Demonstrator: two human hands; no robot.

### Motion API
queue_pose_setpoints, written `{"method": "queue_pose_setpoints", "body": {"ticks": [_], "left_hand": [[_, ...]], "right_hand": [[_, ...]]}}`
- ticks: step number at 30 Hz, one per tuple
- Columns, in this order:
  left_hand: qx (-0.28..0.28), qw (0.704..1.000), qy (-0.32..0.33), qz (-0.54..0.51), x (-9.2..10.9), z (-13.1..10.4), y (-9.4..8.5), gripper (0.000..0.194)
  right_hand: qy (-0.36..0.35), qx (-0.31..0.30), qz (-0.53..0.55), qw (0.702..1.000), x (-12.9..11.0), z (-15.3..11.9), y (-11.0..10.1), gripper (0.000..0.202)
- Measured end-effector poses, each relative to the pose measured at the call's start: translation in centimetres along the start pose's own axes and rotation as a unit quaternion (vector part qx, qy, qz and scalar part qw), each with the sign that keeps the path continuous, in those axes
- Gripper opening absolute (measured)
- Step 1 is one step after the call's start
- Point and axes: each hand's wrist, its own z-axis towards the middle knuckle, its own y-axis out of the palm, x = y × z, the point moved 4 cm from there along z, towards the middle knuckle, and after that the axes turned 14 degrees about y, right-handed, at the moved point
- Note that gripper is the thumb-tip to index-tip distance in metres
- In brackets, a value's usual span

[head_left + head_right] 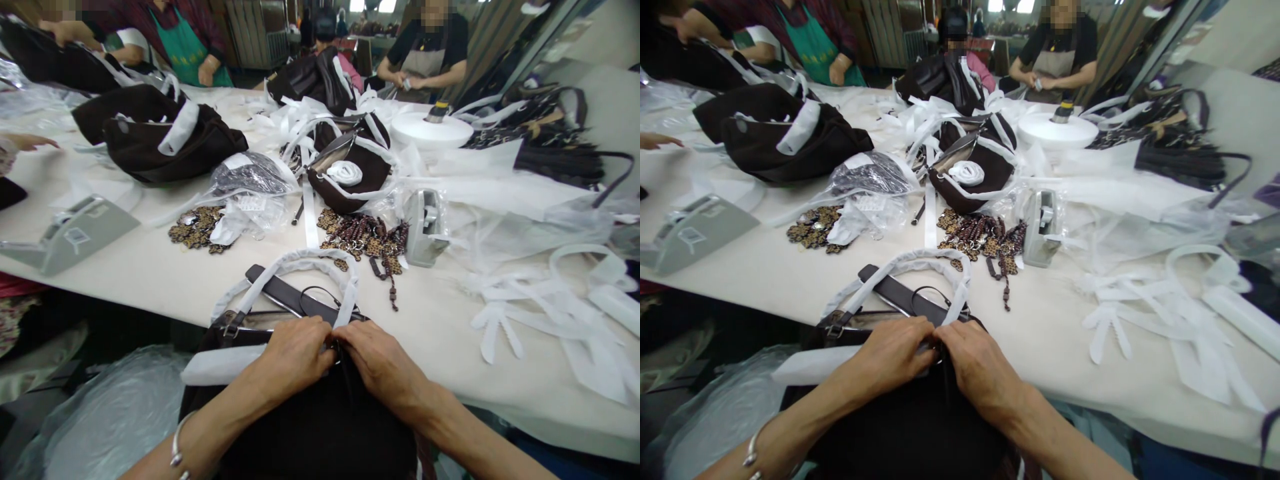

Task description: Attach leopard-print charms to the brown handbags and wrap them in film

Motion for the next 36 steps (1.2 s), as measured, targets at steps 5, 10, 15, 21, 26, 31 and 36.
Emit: {"method": "queue_pose_setpoints", "body": {"ticks": [5, 10, 15, 21, 26, 31, 36], "left_hand": [[-0.007, 1.000, 0.005, 0.014, 0.0, 1.1, 0.5, 0.013], [-0.008, 0.999, 0.023, 0.028, 0.1, 1.7, 0.7, 0.015], [0.013, 0.999, 0.026, 0.026, 0.1, 1.5, 1.0, 0.014], [0.117, 0.983, -0.027, -0.138, -0.7, 0.8, -0.3, 0.011], [0.153, 0.939, -0.004, -0.309, -0.8, 0.4, -1.9, 0.011], [0.202, 0.928, 0.026, -0.312, -0.4, 0.2, -2.5, 0.011], [0.218, 0.918, 0.044, -0.329, -0.4, -0.4, -2.4, 0.012]], "right_hand": [[-0.006, 0.001, -0.015, 1.000, -0.3, 0.0, -0.2, 0.027], [-0.001, -0.008, -0.023, 1.000, -0.4, 0.0, -0.2, 0.022], [0.001, -0.010, -0.028, 1.000, -0.1, 0.2, -0.2, 0.022], [0.018, 0.012, 0.002, 1.000, -0.1, 0.6, -1.0, 0.018], [0.048, 0.025, 0.095, 0.994, 0.1, 1.2, -1.7, 0.014], [0.107, 0.013, 0.216, 0.970, 0.3, 1.7, -2.1, 0.010], [0.151, -0.039, 0.288, 0.945, 0.2, 1.9, -2.0, 0.006]]}}
